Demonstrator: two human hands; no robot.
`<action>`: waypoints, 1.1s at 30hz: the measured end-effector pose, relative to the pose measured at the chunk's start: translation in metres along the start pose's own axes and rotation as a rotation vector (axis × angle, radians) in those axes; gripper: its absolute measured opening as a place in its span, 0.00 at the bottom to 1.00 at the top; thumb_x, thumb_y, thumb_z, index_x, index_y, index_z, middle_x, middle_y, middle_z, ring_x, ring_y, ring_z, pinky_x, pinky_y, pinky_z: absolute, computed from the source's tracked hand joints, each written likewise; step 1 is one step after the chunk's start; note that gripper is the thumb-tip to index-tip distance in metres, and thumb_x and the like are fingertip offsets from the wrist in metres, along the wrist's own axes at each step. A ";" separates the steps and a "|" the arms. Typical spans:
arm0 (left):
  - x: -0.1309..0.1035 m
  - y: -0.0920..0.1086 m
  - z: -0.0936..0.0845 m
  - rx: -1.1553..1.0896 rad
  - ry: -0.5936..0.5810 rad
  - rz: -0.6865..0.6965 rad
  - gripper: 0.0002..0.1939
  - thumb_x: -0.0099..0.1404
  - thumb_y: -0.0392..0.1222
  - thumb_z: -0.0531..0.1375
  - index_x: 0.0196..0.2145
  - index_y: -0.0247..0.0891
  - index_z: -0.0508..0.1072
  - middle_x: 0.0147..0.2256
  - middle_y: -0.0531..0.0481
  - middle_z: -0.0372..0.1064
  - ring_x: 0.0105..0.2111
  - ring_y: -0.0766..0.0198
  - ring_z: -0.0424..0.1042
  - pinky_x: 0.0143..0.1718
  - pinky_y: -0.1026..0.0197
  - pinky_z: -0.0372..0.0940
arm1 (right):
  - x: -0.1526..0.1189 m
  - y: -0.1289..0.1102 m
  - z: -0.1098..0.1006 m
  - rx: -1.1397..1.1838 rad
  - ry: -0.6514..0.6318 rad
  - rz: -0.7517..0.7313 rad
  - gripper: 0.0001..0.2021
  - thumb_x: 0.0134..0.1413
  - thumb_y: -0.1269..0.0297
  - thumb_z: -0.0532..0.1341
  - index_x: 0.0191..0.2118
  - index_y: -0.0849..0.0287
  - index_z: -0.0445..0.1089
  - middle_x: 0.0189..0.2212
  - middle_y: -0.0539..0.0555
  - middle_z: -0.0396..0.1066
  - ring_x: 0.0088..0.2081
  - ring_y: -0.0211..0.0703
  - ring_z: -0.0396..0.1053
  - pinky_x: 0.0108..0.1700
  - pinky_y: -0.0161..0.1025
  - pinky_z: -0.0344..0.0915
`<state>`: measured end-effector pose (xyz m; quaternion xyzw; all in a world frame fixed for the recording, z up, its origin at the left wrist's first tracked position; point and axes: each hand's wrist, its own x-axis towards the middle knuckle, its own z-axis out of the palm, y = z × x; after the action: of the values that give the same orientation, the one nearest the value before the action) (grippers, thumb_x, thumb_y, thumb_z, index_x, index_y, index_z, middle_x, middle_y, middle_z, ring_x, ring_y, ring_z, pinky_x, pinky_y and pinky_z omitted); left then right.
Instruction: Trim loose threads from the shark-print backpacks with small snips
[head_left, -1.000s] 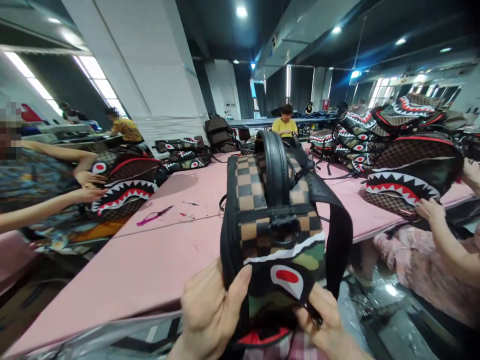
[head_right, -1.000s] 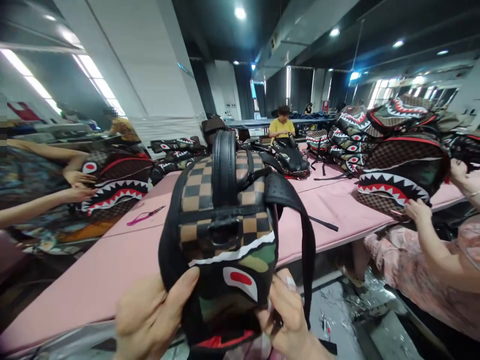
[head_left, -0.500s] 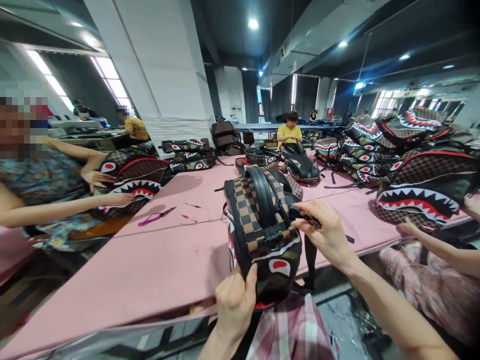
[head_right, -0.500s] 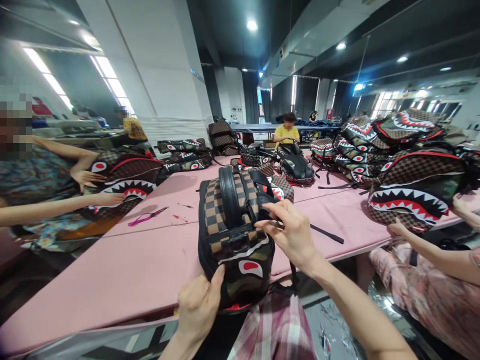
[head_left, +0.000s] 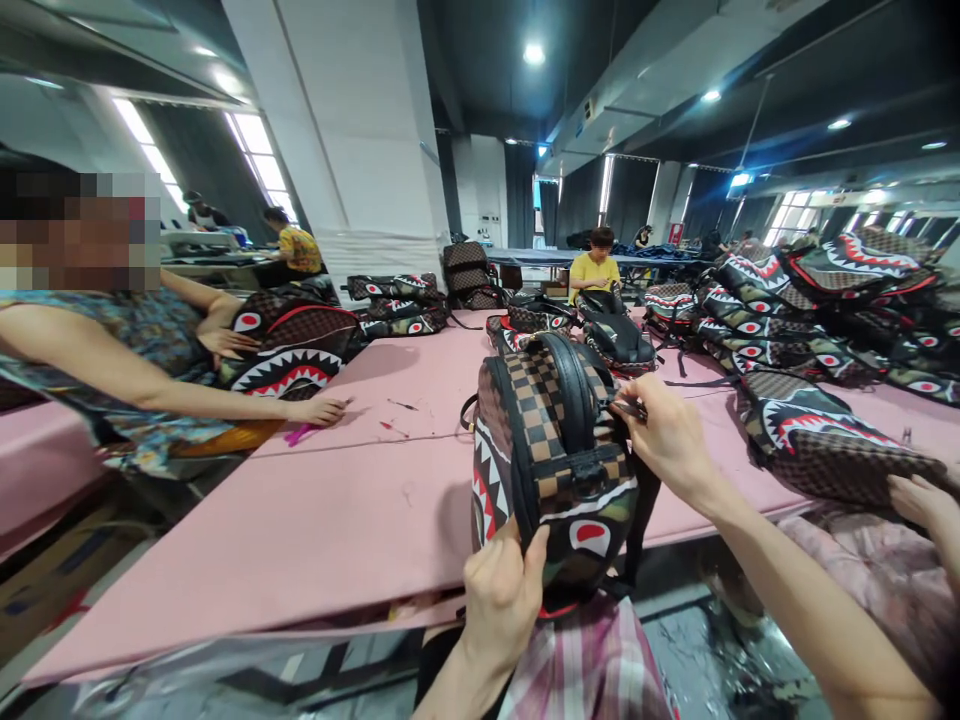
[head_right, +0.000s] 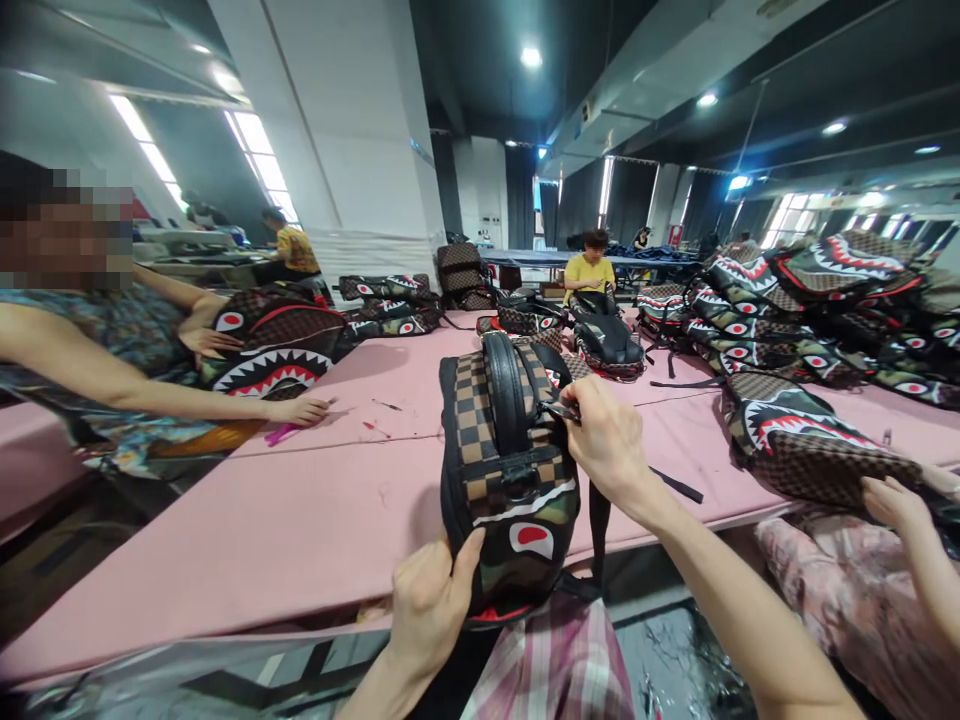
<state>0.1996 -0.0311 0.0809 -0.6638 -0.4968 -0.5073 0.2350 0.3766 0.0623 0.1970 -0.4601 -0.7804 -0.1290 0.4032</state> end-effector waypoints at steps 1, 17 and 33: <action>0.000 0.000 0.000 -0.012 -0.006 -0.004 0.16 0.64 0.34 0.54 0.18 0.36 0.62 0.15 0.55 0.57 0.14 0.70 0.57 0.17 0.63 0.50 | 0.001 0.000 0.002 -0.010 0.013 0.003 0.03 0.53 0.71 0.54 0.32 0.58 0.64 0.31 0.53 0.68 0.31 0.42 0.66 0.29 0.35 0.53; -0.005 0.017 -0.005 -0.130 -0.048 0.078 0.15 0.61 0.30 0.55 0.18 0.35 0.62 0.15 0.53 0.58 0.16 0.68 0.60 0.19 0.64 0.56 | 0.029 0.015 0.011 -0.099 0.105 0.053 0.04 0.55 0.66 0.56 0.34 0.58 0.67 0.34 0.53 0.70 0.33 0.42 0.67 0.28 0.35 0.51; 0.114 -0.034 -0.038 -0.072 -0.067 0.092 0.17 0.63 0.42 0.52 0.49 0.37 0.67 0.47 0.43 0.69 0.48 0.57 0.66 0.49 0.53 0.61 | -0.008 -0.010 0.001 0.242 0.145 -0.006 0.04 0.53 0.69 0.55 0.29 0.58 0.66 0.27 0.53 0.69 0.30 0.40 0.67 0.30 0.34 0.58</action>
<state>0.1517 -0.0006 0.1920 -0.7106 -0.4547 -0.4910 0.2174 0.3702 0.0527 0.1922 -0.3954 -0.7606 -0.0681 0.5105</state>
